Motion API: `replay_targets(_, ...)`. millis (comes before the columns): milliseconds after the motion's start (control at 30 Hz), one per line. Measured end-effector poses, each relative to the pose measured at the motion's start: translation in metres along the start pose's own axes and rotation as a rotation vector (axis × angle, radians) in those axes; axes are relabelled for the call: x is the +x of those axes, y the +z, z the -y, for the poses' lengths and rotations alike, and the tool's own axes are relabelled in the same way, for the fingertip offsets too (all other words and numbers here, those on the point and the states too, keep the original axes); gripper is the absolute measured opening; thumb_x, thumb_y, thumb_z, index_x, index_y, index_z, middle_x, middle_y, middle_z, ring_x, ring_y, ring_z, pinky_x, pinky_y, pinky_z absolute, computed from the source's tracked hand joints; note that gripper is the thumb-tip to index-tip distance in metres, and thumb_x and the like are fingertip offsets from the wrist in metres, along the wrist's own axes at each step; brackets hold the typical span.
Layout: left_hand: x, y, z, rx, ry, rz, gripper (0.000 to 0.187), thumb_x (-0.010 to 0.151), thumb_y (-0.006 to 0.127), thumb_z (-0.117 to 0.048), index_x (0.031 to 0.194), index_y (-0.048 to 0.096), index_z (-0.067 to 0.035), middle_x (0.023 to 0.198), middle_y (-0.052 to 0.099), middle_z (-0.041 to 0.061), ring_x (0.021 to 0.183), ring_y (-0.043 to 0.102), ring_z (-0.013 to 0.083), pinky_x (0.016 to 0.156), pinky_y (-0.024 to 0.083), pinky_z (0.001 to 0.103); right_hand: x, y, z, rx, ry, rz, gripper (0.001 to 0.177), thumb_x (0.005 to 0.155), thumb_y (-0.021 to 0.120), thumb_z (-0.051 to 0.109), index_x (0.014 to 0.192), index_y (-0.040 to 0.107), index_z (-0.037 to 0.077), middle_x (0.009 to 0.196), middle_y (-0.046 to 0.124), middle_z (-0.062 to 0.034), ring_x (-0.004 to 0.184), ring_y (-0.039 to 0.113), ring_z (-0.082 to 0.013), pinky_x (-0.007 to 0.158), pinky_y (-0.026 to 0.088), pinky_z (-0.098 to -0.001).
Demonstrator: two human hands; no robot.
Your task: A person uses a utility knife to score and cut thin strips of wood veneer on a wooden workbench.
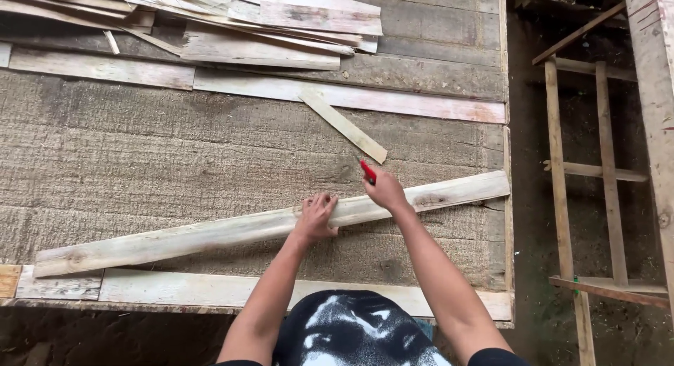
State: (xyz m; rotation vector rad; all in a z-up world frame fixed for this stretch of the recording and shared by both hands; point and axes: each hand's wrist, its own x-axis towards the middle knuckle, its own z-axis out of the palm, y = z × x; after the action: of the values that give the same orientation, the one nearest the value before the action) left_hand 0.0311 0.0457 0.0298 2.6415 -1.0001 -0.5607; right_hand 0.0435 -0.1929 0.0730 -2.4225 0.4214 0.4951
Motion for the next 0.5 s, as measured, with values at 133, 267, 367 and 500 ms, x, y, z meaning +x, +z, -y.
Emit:
replay_targets(133,0.000,0.003,0.008,-0.010,0.083,-0.131,0.090,0.062,0.081,-0.045,0.141,0.049,-0.015,0.126,0.048,0.006,0.120,0.054,0.0247,0.097,0.045,0.045,-0.027,0.004,-0.010,-0.084,0.020,0.049,0.025,0.090,0.064,0.033,0.114,0.068,0.026,0.112,0.073,-0.0090,0.113,0.069,-0.0345,0.098,0.055,-0.0506)
replay_targets(267,-0.001,-0.009,-0.002,0.117,0.076,-0.153,0.092,0.063,0.079,-0.050,0.141,0.044,-0.016,0.119,0.051,0.003,0.114,0.054,0.0215,0.092,0.045,0.043,-0.049,0.009,-0.006,-0.074,-0.036,0.129,0.043,0.098,0.059,0.037,0.138,0.056,0.022,0.133,0.063,-0.0122,0.125,0.062,-0.0387,0.106,0.051,-0.0551)
replay_targets(367,0.000,-0.006,-0.011,0.193,0.061,-0.182,0.089,0.064,0.080,-0.050,0.139,0.046,-0.016,0.112,0.051,0.003,0.108,0.054,0.0221,0.090,0.044,0.045,-0.052,0.014,-0.011,-0.047,-0.075,0.076,0.045,0.101,0.059,0.037,0.141,0.056,0.017,0.133,0.061,-0.0111,0.122,0.064,-0.0381,0.103,0.053,-0.0548)
replay_targets(500,-0.004,-0.033,-0.024,0.218,0.060,-0.297,0.084,0.061,0.079,-0.043,0.133,0.048,-0.015,0.109,0.053,0.004,0.105,0.053,0.0241,0.091,0.043,0.048,-0.040,0.009,-0.016,-0.072,-0.118,-0.027,0.043,0.102,0.060,0.043,0.135,0.061,0.015,0.119,0.062,-0.0092,0.113,0.068,-0.0379,0.095,0.056,-0.0554)
